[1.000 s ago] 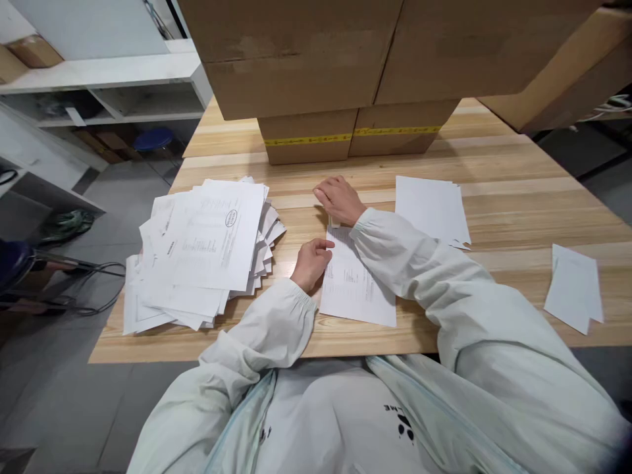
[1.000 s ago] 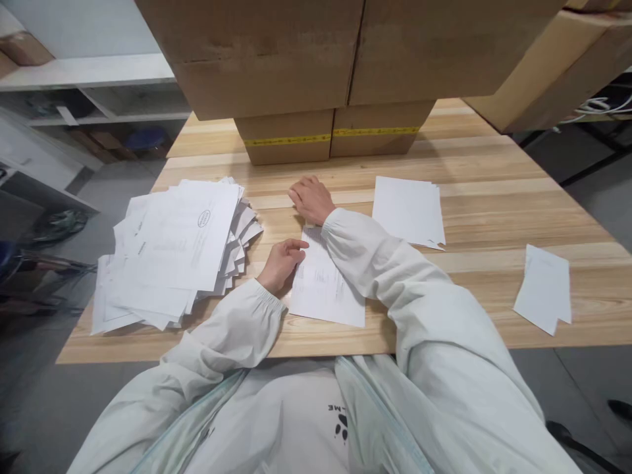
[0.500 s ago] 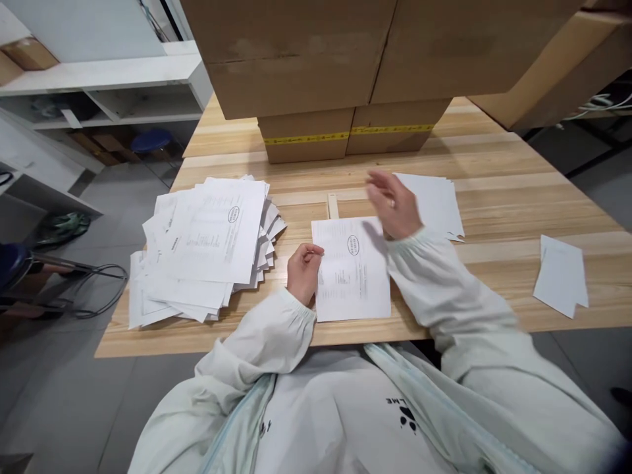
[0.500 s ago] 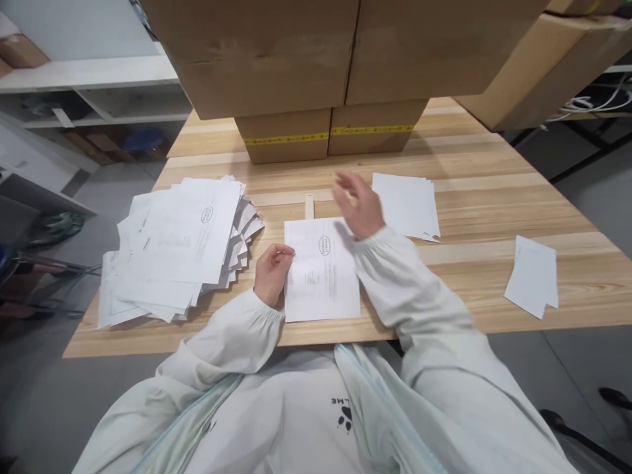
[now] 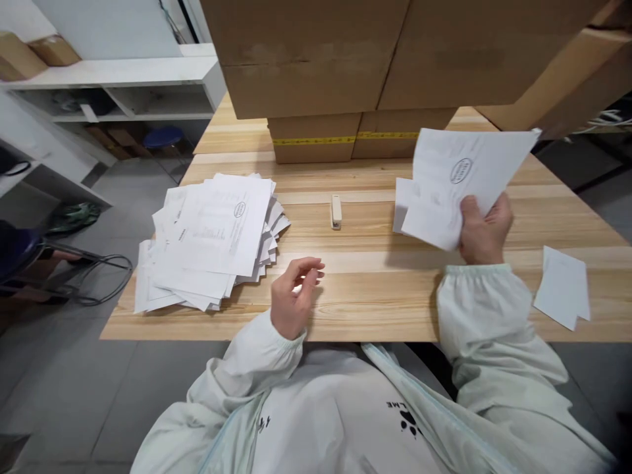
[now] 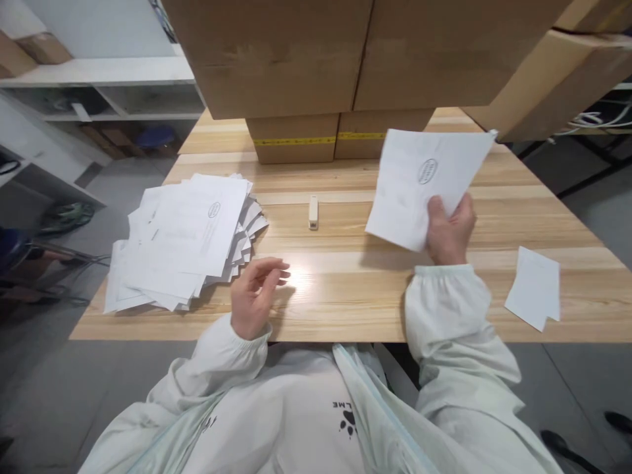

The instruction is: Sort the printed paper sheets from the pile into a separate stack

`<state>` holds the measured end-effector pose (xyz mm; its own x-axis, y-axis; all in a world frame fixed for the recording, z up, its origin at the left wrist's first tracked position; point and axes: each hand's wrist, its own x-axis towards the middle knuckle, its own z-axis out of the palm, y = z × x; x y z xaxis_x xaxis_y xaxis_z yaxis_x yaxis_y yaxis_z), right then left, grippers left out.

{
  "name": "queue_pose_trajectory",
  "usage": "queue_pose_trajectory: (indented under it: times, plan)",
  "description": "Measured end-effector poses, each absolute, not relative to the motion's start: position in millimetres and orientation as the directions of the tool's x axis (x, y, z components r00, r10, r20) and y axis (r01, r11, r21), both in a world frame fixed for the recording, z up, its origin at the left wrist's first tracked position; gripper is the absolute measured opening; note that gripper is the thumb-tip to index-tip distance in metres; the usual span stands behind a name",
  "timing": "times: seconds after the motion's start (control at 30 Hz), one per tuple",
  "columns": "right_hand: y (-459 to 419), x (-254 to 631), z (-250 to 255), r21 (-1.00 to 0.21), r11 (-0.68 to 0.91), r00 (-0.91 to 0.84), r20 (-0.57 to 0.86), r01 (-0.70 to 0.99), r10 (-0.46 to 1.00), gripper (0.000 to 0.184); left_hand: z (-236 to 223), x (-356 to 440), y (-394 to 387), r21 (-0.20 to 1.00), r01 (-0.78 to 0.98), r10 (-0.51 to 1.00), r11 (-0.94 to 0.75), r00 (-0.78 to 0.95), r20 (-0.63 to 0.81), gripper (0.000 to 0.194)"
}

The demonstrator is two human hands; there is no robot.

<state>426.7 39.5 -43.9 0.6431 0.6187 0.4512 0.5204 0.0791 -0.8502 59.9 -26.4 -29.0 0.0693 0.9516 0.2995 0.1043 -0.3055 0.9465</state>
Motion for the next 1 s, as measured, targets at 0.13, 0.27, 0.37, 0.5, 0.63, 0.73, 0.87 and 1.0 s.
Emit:
queue_pose_trajectory:
  times: [0.13, 0.27, 0.37, 0.5, 0.63, 0.73, 0.87, 1.0]
  plan:
    - [59, 484, -63, -0.823, -0.111, 0.67, 0.367, 0.557, 0.645, 0.043, -14, -1, -30, 0.725, 0.519, 0.807, -0.453, -0.106, 0.581, 0.014]
    - [42, 479, -75, -0.564, -0.31, 0.609, 0.478, 0.765, 0.633, 0.083, -13, -56, -14, 0.425, 0.777, 0.755, -0.464, 0.096, 0.648, 0.023]
    - [30, 428, -59, -0.443, -0.117, 0.411, 0.658, 0.889, 0.631, 0.059, -23, -76, 1, 0.369, 0.814, 0.805, -0.449, 0.189, 0.563, 0.029]
    - [28, 314, -31, -0.756, 0.226, 0.261, 0.465, 0.614, 0.846, 0.031, -38, -80, 15, 0.379, 0.794, 0.832, -0.474, 0.264, 0.488, 0.05]
    - [38, 214, -21, -0.839, 0.358, -0.162, 0.32, 0.409, 0.934, 0.027, -44, -82, 21, 0.433, 0.779, 0.868, -0.453, 0.275, 0.414, 0.056]
    - [50, 172, -23, -0.875, 0.384, -0.328, 0.285, 0.294, 0.9, 0.02, -41, -86, 21, 0.51, 0.75, 0.891, -0.42, 0.235, 0.389, 0.049]
    - [63, 144, -31, -0.919, 0.326, -0.347, 0.237, 0.224, 0.908, 0.017, -34, -87, 22, 0.611, 0.681, 0.905, -0.403, 0.195, 0.379, 0.021]
    - [67, 129, -39, -0.941, 0.29, -0.351, 0.215, 0.175, 0.911, 0.019, -33, -85, 25, 0.721, 0.612, 0.914, -0.326, 0.008, 0.406, 0.007]
